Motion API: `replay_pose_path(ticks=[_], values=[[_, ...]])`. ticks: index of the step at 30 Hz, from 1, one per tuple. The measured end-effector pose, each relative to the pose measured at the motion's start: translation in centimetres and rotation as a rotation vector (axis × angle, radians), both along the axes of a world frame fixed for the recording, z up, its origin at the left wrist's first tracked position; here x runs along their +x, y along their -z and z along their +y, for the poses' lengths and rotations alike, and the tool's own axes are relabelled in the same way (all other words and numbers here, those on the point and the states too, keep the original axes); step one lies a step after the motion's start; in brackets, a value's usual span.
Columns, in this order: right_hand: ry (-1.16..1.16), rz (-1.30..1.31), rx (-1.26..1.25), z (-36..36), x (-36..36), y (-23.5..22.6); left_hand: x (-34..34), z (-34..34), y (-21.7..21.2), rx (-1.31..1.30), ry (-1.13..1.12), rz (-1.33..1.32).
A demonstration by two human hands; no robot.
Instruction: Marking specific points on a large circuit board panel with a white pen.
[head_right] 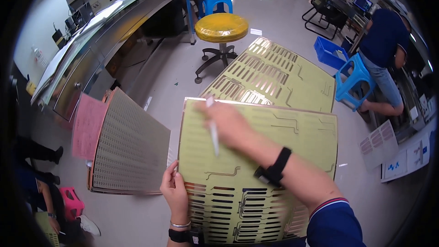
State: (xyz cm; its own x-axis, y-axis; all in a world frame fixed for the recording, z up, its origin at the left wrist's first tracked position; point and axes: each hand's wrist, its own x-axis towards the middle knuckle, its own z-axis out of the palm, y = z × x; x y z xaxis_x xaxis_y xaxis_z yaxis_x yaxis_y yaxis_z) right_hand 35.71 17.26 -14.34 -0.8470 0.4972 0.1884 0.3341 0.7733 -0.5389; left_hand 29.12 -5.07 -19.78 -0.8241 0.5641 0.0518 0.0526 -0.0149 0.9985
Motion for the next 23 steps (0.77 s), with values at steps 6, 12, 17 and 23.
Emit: replay_pose_path(ticks=[6, 12, 17, 23], values=[[0.521, 0.147, 0.273, 9.7, 21.7, 0.1, -0.3, -0.8, 0.0, -0.008, -0.068, 0.053], [0.871, 0.301, 0.03, 6.0, 40.6, 6.0, -0.6, -0.5, -0.1, -0.078, -0.012, 0.07], [0.925, 0.502, -0.616, -0.2, 38.8, 8.0, -0.8, -5.0, -0.3, -0.198, 0.115, 0.017], [0.669, 0.62, -0.829, -1.3, 36.6, 7.7, -2.2, -18.5, 2.7, -0.657, 0.464, -0.388]])
